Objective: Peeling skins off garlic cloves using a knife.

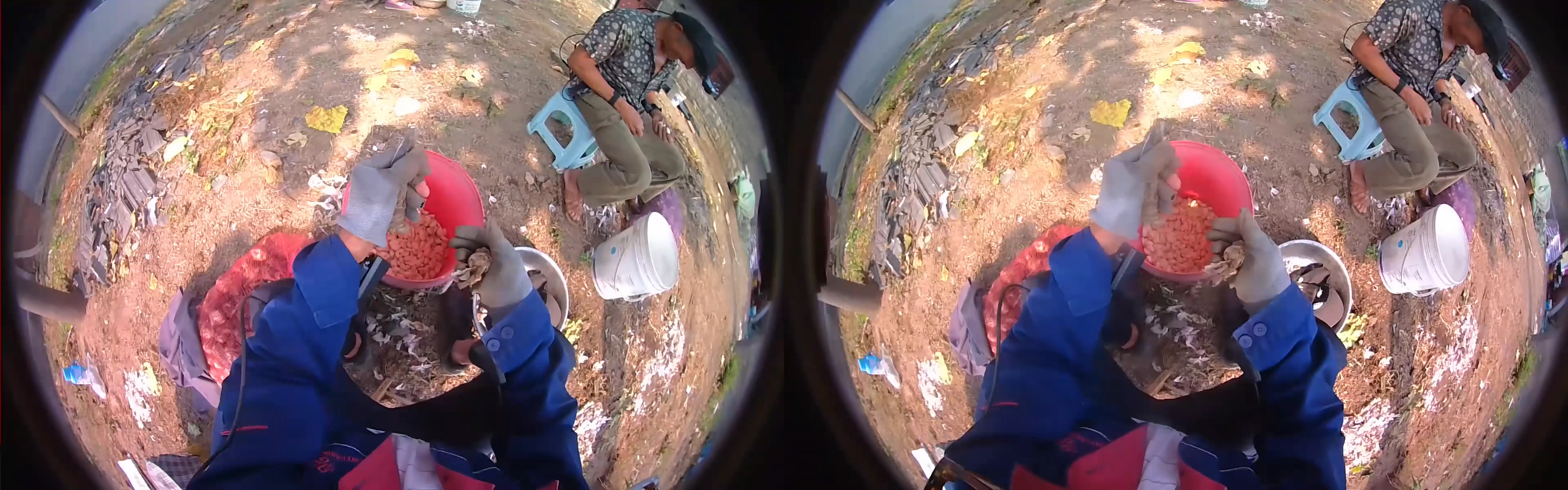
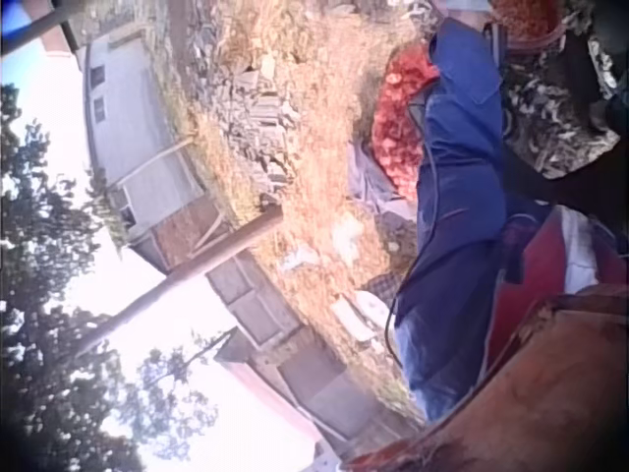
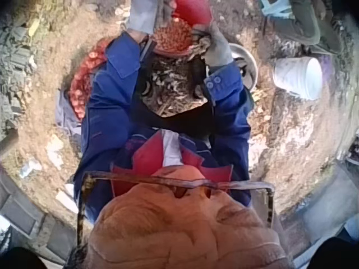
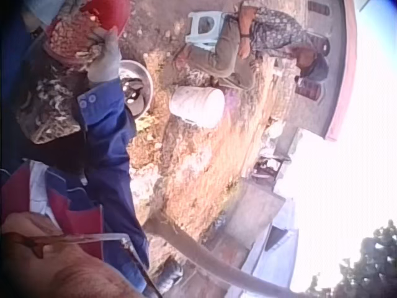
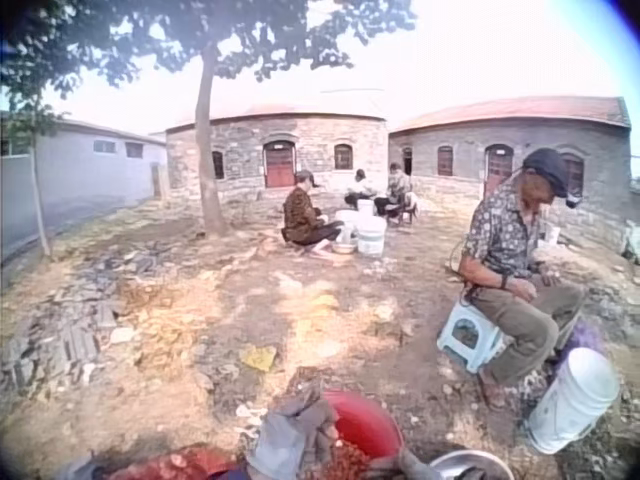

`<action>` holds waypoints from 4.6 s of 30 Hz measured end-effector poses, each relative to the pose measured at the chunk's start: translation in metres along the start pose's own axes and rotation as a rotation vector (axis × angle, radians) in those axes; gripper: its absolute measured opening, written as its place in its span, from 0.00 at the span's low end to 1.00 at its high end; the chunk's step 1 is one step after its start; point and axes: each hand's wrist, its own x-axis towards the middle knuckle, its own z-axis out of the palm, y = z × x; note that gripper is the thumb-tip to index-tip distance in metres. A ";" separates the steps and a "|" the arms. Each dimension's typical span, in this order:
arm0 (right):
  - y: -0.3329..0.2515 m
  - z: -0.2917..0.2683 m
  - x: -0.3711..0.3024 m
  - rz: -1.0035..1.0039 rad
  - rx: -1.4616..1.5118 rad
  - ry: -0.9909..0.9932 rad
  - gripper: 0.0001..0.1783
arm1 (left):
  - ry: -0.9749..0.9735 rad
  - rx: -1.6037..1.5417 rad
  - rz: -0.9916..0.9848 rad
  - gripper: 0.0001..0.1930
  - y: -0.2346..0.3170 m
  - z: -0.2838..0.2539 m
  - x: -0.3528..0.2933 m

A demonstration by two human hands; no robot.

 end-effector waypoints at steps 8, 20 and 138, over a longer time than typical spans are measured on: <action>-0.003 0.019 -0.001 -0.042 0.017 -0.017 0.26 | -0.220 0.747 0.381 0.19 -0.070 0.026 -0.036; 0.003 0.038 -0.002 -0.116 -0.332 0.104 0.23 | -0.118 0.438 0.119 0.17 -0.069 -0.006 -0.012; 0.025 0.054 0.002 -0.540 -0.335 0.188 0.19 | 0.169 0.768 0.438 0.15 -0.070 0.021 -0.024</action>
